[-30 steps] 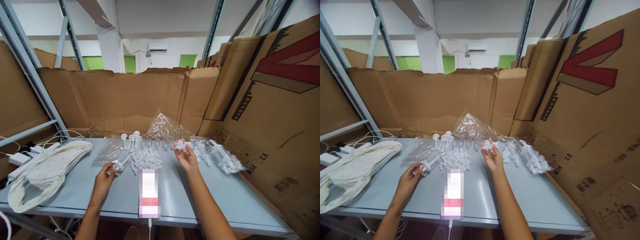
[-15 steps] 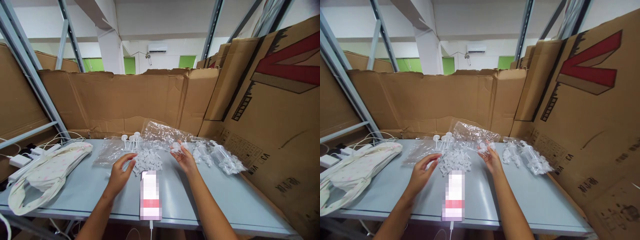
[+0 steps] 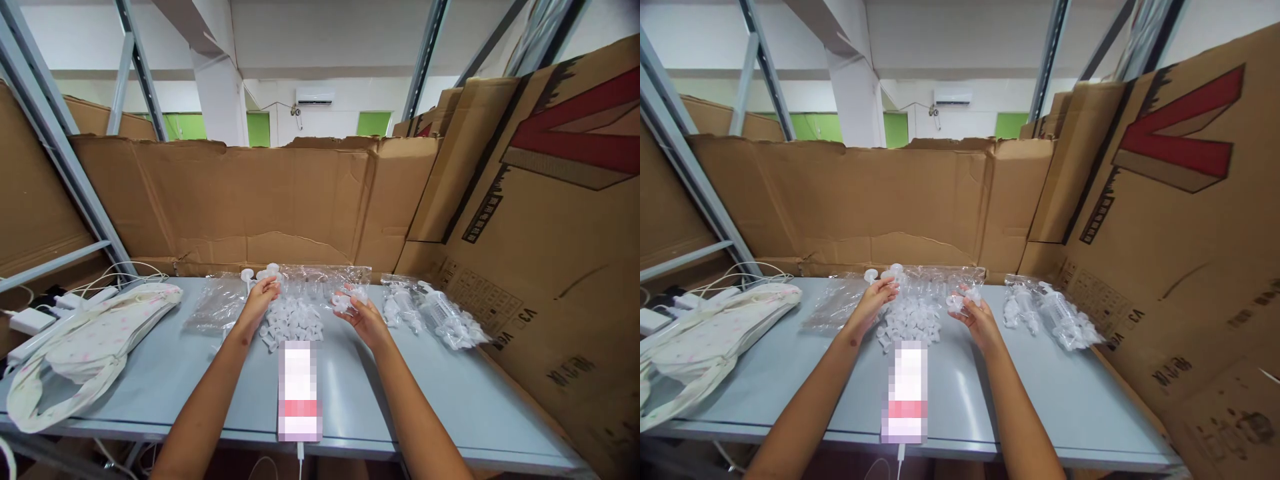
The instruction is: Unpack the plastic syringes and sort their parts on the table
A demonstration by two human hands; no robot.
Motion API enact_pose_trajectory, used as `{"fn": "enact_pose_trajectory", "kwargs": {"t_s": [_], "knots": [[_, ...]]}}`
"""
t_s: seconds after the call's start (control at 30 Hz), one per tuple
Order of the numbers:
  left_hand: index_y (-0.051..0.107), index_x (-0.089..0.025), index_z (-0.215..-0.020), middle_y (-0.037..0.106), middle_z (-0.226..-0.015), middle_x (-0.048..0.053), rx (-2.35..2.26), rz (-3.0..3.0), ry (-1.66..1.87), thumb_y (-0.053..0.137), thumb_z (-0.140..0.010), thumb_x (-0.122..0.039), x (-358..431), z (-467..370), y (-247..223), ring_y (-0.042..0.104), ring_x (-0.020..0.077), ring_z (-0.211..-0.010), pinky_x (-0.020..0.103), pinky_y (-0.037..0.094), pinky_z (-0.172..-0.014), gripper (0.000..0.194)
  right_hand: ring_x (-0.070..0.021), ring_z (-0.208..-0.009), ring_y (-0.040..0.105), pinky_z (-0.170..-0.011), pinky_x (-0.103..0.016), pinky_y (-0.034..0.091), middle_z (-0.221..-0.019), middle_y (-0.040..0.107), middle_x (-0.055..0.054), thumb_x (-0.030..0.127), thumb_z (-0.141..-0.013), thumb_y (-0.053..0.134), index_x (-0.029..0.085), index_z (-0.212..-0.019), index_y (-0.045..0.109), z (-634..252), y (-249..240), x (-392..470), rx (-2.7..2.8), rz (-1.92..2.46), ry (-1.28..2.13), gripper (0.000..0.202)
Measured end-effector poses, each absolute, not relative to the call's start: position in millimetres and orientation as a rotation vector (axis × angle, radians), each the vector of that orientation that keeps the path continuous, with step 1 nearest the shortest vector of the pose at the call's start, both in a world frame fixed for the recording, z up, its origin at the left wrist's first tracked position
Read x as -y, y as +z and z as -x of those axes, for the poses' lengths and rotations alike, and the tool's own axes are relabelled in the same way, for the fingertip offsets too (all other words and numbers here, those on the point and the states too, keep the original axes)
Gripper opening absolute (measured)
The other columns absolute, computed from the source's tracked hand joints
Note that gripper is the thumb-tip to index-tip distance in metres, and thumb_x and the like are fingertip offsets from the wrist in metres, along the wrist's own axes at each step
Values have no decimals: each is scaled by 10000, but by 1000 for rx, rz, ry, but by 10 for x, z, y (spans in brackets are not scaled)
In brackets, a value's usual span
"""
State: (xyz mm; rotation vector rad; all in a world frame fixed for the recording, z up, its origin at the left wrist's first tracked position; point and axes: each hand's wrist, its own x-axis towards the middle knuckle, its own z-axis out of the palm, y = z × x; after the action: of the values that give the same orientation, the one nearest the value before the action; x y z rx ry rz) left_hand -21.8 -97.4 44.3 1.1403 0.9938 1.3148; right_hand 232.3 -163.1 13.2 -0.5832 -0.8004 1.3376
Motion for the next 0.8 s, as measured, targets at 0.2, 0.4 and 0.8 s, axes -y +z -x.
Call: {"fn": "enact_pose_trajectory", "kwargs": {"t_s": [0.2,0.4,0.8], "knots": [[637,-134,-825,675,-976,125,-776,-1176,1062,722,-663,-338,1136,351,475,637,193,-895,306,465,-839,274,-211,-853,673,-698,-370,586,-1014,693,-64,232,-717,696,220,-1113,581,-2292,137,1673,876,636,1351,413],[548,-168,-812,596,-1189,126,-589,-1033,965,733,-666,-294,1180,397,521,604,255,-1037,380,457,-902,268,-213,-809,680,-712,-412,571,-1051,678,-73,255,-726,688,259,-1178,517,-2291,179,1702,929,635,1385,484],[512,-156,-807,544,-1257,121,-285,-713,950,569,-805,-212,1170,188,333,538,294,-1134,491,342,-1006,80,-274,-1138,527,-953,-523,398,-1186,602,-22,419,-660,723,340,-1065,565,-2265,178,1684,924,439,1345,442]]}}
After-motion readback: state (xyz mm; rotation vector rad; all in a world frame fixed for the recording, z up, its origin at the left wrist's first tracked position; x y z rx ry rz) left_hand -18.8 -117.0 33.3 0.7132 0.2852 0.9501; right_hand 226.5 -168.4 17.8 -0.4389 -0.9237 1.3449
